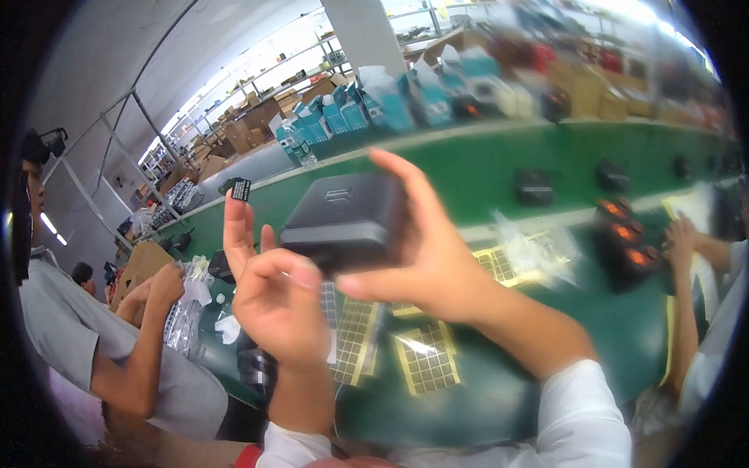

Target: The person applies small labels to plastic electronic enclosures by hand on an assembly line.

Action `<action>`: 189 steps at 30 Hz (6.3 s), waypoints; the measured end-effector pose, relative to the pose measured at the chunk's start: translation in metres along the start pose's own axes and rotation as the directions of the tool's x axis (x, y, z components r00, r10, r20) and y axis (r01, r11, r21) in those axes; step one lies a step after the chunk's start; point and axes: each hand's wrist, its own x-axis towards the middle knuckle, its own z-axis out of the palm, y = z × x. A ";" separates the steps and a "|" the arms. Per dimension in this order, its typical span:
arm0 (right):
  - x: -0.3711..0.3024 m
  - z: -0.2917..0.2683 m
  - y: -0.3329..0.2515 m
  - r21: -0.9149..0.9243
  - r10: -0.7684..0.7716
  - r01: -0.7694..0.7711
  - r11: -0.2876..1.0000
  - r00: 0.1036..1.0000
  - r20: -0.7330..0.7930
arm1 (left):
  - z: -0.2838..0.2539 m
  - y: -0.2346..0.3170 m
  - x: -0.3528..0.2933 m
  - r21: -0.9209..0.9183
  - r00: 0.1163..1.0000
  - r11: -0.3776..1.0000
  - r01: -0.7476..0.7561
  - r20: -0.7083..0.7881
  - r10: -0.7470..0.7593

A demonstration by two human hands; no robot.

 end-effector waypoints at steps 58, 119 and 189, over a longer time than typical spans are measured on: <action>0.044 -0.081 0.024 -0.244 0.144 -0.174 0.954 0.980 -0.133 | -0.025 -0.012 0.023 0.272 0.925 0.952 -0.142 -0.306 0.226; 0.001 -0.015 0.015 -0.149 0.222 -0.213 0.966 0.974 0.051 | -0.003 0.004 -0.004 -0.078 0.993 0.992 0.101 0.062 -0.096; 0.054 -0.191 0.097 -0.885 -0.126 -0.340 -0.318 0.940 -0.316 | 0.010 -0.075 -0.113 0.549 0.337 0.822 0.152 0.753 -0.565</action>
